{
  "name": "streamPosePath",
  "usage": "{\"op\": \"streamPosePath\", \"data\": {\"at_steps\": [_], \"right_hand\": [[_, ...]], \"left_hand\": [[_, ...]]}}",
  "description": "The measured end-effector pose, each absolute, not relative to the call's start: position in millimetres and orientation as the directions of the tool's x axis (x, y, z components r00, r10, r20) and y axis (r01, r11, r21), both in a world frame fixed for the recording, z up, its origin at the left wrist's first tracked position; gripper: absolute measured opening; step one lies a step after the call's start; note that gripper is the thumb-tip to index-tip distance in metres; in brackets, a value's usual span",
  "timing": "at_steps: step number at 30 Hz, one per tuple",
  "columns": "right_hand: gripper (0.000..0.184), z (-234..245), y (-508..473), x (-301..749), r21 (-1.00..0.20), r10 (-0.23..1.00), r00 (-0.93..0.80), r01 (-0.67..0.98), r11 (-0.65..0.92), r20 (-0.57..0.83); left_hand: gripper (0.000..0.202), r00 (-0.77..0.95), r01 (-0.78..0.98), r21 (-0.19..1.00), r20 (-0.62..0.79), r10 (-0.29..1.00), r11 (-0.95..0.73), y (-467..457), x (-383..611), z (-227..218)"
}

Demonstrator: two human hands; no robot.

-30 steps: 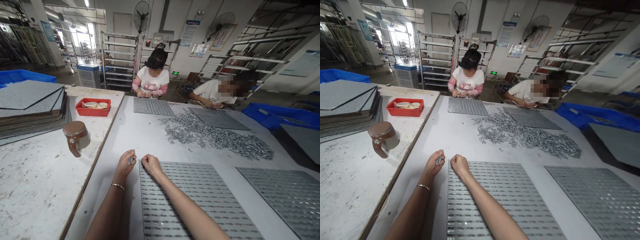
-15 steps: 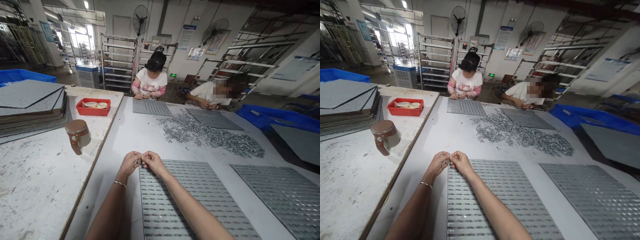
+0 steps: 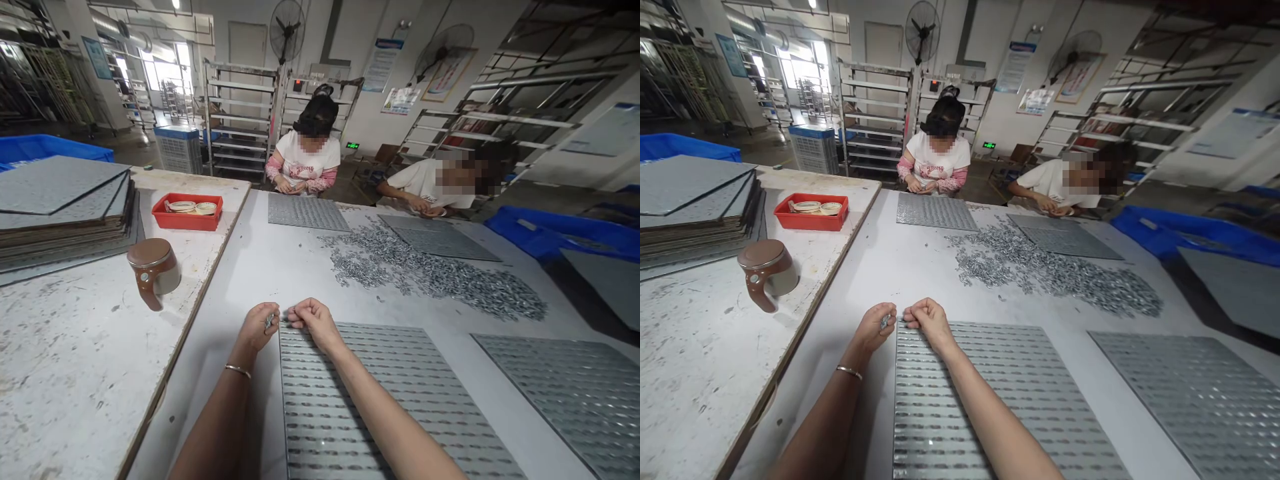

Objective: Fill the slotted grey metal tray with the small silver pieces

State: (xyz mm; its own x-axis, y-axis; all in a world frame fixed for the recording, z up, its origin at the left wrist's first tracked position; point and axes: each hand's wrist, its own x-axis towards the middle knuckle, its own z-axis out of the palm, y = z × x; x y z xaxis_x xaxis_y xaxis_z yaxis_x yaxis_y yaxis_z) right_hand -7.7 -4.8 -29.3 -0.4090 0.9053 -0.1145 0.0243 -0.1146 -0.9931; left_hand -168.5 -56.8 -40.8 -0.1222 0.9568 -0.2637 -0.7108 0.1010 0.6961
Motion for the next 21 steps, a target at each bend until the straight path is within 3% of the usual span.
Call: {"op": "streamPosePath", "data": {"at_steps": [5, 11, 15, 21], "right_hand": [[0.028, -38, -6, 2, -0.971, 0.861, -0.488, 0.240, -0.021, -0.139], [0.011, -42, -14, -9, -0.885, 0.866, -0.494, 0.435, 0.166, -0.080], [0.011, -38, -16, -16, -0.811, 0.888, -0.460, 0.515, 0.277, 0.011], [0.006, -35, -19, -17, -0.792, 0.901, -0.431, 0.532, 0.298, 0.050]], "left_hand": [[0.019, -0.194, -0.793, 0.607, -0.310, 0.931, 0.038, -52, -190, -45], [0.026, -0.217, -0.799, 0.602, -0.282, 0.935, -0.004, -53, -185, -49], [0.040, -0.188, -0.784, 0.621, -0.260, 0.947, 0.015, -53, -182, -49], [0.047, -0.115, -0.753, 0.655, -0.225, 0.967, 0.063, -56, -180, -46]]}}
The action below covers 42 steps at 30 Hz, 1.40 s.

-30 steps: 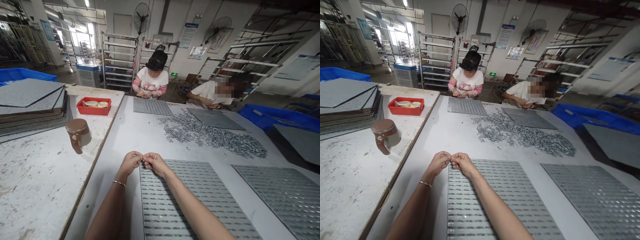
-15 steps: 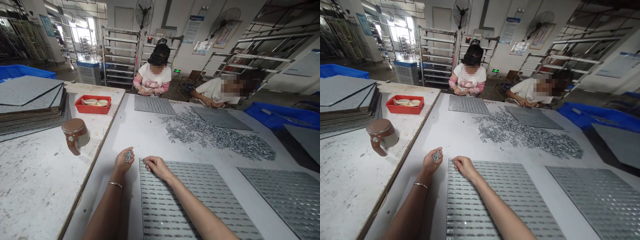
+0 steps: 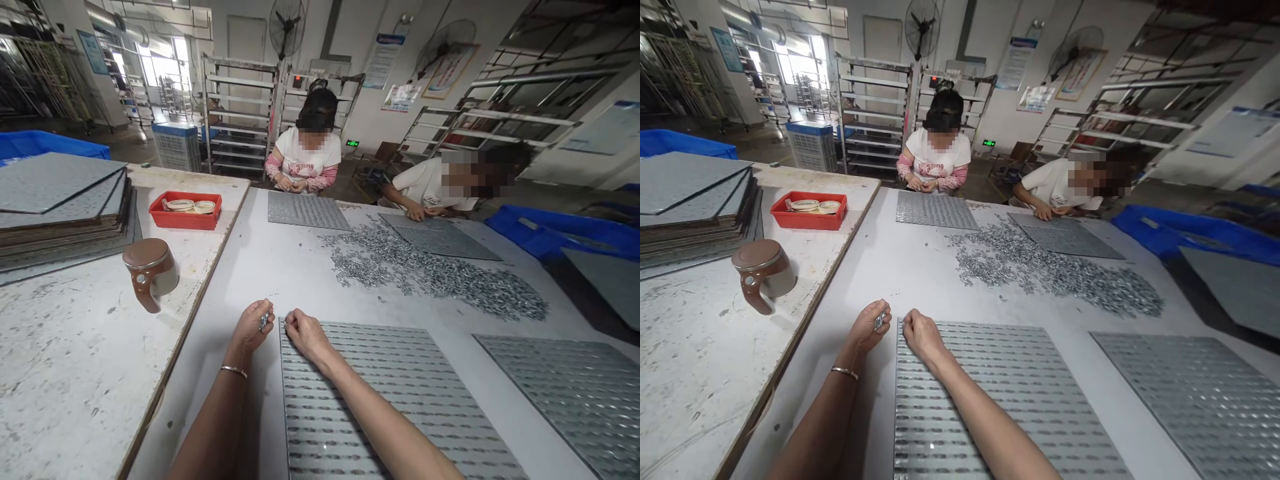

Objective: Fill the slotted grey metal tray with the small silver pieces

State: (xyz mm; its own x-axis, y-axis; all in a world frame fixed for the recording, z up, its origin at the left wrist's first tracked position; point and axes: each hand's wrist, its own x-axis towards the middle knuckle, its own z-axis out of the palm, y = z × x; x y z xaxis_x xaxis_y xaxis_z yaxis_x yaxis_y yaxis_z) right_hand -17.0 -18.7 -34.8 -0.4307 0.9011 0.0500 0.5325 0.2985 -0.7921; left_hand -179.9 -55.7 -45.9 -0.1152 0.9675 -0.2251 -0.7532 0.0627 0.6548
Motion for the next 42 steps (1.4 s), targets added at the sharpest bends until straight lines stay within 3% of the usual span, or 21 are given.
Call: {"op": "streamPosePath", "data": {"at_steps": [2, 7, 13, 16, 20, 25, 27, 33, 38, 42], "right_hand": [[0.015, -33, -20, -18, -0.832, 0.902, -0.428, 0.479, 0.280, 0.056], [0.040, -32, -24, -22, -0.979, 0.907, -0.418, 0.157, 0.131, 0.055], [0.042, -32, -25, -22, -0.982, 0.906, -0.411, 0.106, 0.155, 0.099], [0.041, -29, -20, -15, -0.992, 0.931, -0.359, 0.078, 0.095, 0.061], [0.036, -34, -14, 0, -0.975, 0.899, -0.437, 0.209, 0.070, -0.029], [0.022, -44, -19, 7, -0.782, 0.823, -0.568, 0.504, 0.367, 0.020], [0.020, -45, -21, 4, -0.725, 0.829, -0.558, 0.558, 0.404, 0.033], [0.019, -44, -26, -9, -0.649, 0.845, -0.532, 0.628, 0.430, 0.045], [0.015, -43, -31, -10, -0.598, 0.861, -0.506, 0.677, 0.429, 0.045], [0.014, -34, -32, -11, -0.647, 0.871, -0.484, 0.638, 0.416, 0.083]], "left_hand": [[0.048, -0.072, -0.738, 0.668, -0.213, 0.974, 0.091, -57, -177, -45], [0.047, -0.010, -0.717, 0.686, -0.184, 0.983, 0.121, -59, -168, -44], [0.044, 0.027, -0.707, 0.689, -0.202, 0.979, 0.161, -62, -163, -44], [0.042, 0.013, -0.721, 0.673, -0.225, 0.974, 0.165, -60, -165, -44], [0.031, -0.059, -0.767, 0.627, -0.278, 0.959, 0.134, -54, -178, -47], [0.022, -0.140, -0.782, 0.618, -0.304, 0.942, 0.083, -53, -185, -50], [0.026, -0.152, -0.773, 0.629, -0.303, 0.941, 0.078, -54, -181, -50], [0.035, -0.129, -0.750, 0.652, -0.307, 0.943, 0.111, -56, -171, -48], [0.025, -0.109, -0.741, 0.656, -0.329, 0.938, 0.144, -55, -173, -50], [0.022, -0.077, -0.725, 0.666, -0.330, 0.941, 0.175, -56, -176, -50]]}}
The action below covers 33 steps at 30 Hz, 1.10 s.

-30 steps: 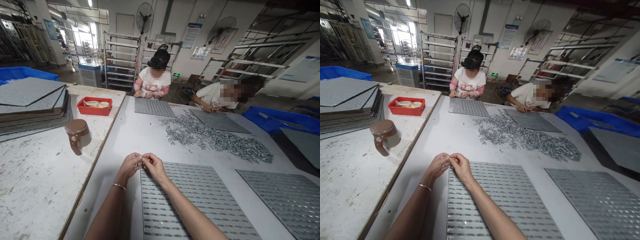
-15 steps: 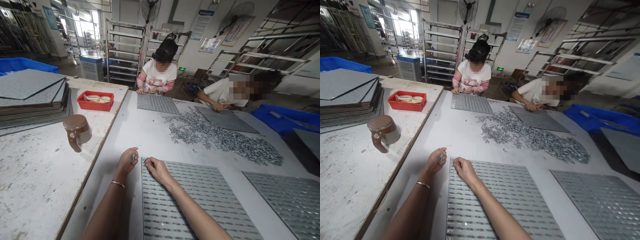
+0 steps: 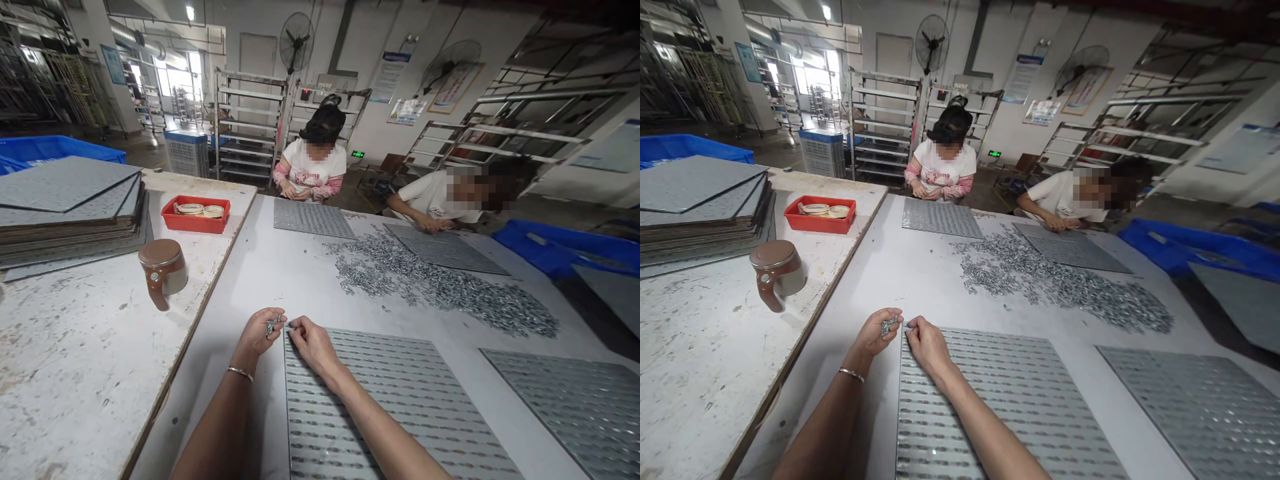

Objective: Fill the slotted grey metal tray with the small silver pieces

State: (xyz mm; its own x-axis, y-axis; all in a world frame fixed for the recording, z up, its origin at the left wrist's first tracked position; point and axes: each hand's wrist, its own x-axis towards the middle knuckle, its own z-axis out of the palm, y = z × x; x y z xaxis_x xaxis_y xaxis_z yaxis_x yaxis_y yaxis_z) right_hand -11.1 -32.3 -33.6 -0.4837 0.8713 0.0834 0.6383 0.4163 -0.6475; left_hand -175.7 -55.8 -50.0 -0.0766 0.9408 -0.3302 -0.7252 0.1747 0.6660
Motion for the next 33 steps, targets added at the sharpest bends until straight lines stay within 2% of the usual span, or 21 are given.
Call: {"op": "streamPosePath", "data": {"at_steps": [3, 5, 12, 16, 19, 21, 23, 26, 33], "right_hand": [[0.020, -24, -31, -15, -0.708, 0.845, -0.489, 0.518, 0.479, 0.214], [0.021, -20, -30, -19, -0.684, 0.813, -0.515, 0.491, 0.539, 0.271], [0.015, -23, -31, -28, -0.588, 0.795, -0.544, 0.561, 0.583, 0.269], [0.014, -21, -27, -27, -0.622, 0.795, -0.528, 0.524, 0.582, 0.298], [0.016, -25, -19, -20, -0.775, 0.867, -0.435, 0.452, 0.442, 0.241], [0.020, -34, -16, -12, -0.871, 0.908, -0.396, 0.389, 0.301, 0.138], [0.026, -44, -18, -4, -0.913, 0.902, -0.431, 0.353, 0.204, 0.035], [0.024, -57, -30, 2, -0.904, 0.876, -0.482, 0.386, 0.185, -0.026], [0.012, -58, -48, -9, -0.766, 0.914, -0.397, 0.562, 0.312, 0.082]], "left_hand": [[0.019, -0.055, -0.703, 0.687, -0.314, 0.948, 0.187, -57, -175, -48], [0.017, -0.050, -0.686, 0.703, -0.304, 0.951, 0.189, -58, -173, -48], [0.013, -0.055, -0.664, 0.723, -0.301, 0.952, 0.190, -59, -166, -49], [0.012, -0.046, -0.697, 0.686, -0.335, 0.941, 0.210, -56, -163, -52], [0.012, -0.033, -0.742, 0.630, -0.377, 0.926, 0.230, -53, -166, -54], [0.010, -0.019, -0.776, 0.584, -0.400, 0.916, 0.239, -51, -171, -53], [0.008, -0.020, -0.813, 0.539, -0.406, 0.914, 0.221, -49, -176, -52], [0.006, -0.052, -0.856, 0.492, -0.393, 0.918, 0.162, -50, -182, -49], [0.017, -0.106, -0.851, 0.517, -0.339, 0.935, 0.091, -55, -179, -45]]}}
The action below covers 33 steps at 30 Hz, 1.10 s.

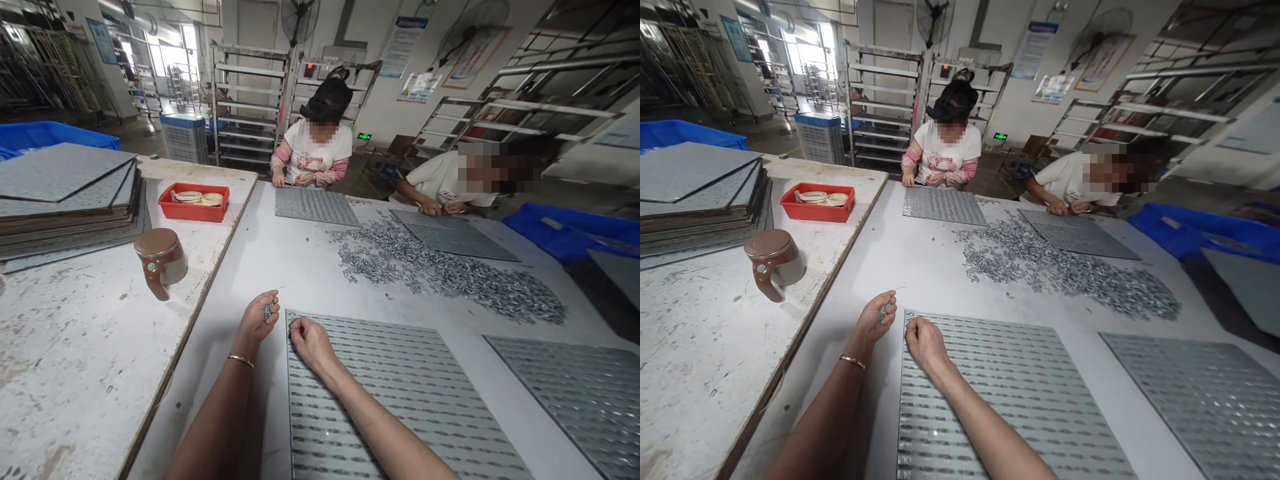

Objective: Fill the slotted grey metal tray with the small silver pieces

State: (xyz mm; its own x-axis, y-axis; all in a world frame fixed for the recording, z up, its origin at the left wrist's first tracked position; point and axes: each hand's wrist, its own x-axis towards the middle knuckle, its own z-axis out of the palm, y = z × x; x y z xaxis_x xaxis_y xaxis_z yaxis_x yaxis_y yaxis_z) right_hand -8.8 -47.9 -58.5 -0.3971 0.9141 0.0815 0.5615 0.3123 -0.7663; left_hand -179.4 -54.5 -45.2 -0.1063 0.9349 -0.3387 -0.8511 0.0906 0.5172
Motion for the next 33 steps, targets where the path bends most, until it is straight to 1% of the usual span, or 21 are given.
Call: {"op": "streamPosePath", "data": {"at_steps": [4, 7, 9, 13, 15, 18, 21, 23, 28, 30, 33], "right_hand": [[0.014, -57, -47, -11, -0.715, 0.921, -0.380, 0.619, 0.325, 0.089], [0.009, -51, -46, -11, -0.703, 0.916, -0.390, 0.624, 0.342, 0.100], [0.006, -42, -44, -12, -0.712, 0.909, -0.404, 0.608, 0.352, 0.104], [0.022, -20, -39, -16, -0.754, 0.890, -0.406, 0.512, 0.411, 0.209], [0.023, -13, -38, -18, -0.781, 0.879, -0.415, 0.459, 0.424, 0.234], [0.027, -13, -37, -21, -0.863, 0.882, -0.441, 0.369, 0.345, 0.164], [0.033, -20, -34, -24, -0.915, 0.905, -0.404, 0.304, 0.266, 0.129], [0.032, -22, -32, -26, -0.917, 0.908, -0.398, 0.299, 0.266, 0.133], [0.019, -16, -24, -28, -0.892, 0.876, -0.471, 0.347, 0.289, 0.101], [0.018, -13, -21, -27, -0.880, 0.870, -0.486, 0.373, 0.293, 0.084], [0.022, -14, -19, -22, -0.851, 0.881, -0.464, 0.425, 0.309, 0.089]], "left_hand": [[0.021, -0.106, -0.813, 0.574, -0.315, 0.943, 0.100, -56, -178, -44], [0.026, -0.090, -0.773, 0.624, -0.289, 0.953, 0.116, -58, -176, -43], [0.025, -0.074, -0.747, 0.653, -0.269, 0.960, 0.125, -60, -174, -42], [0.029, -0.034, -0.708, 0.692, -0.233, 0.972, 0.142, -63, -168, -39], [0.031, -0.022, -0.697, 0.703, -0.223, 0.975, 0.145, -64, -167, -38], [0.030, -0.021, -0.686, 0.713, -0.215, 0.976, 0.143, -65, -170, -36], [0.030, -0.009, -0.675, 0.722, -0.213, 0.977, 0.151, -65, -173, -35], [0.031, 0.016, -0.668, 0.724, -0.216, 0.976, 0.172, -64, -173, -36], [0.033, 0.069, -0.663, 0.711, -0.251, 0.966, 0.232, -62, -171, -40], [0.029, 0.076, -0.670, 0.698, -0.274, 0.959, 0.253, -62, -169, -42], [0.020, 0.077, -0.701, 0.660, -0.305, 0.949, 0.269, -60, -167, -45]]}}
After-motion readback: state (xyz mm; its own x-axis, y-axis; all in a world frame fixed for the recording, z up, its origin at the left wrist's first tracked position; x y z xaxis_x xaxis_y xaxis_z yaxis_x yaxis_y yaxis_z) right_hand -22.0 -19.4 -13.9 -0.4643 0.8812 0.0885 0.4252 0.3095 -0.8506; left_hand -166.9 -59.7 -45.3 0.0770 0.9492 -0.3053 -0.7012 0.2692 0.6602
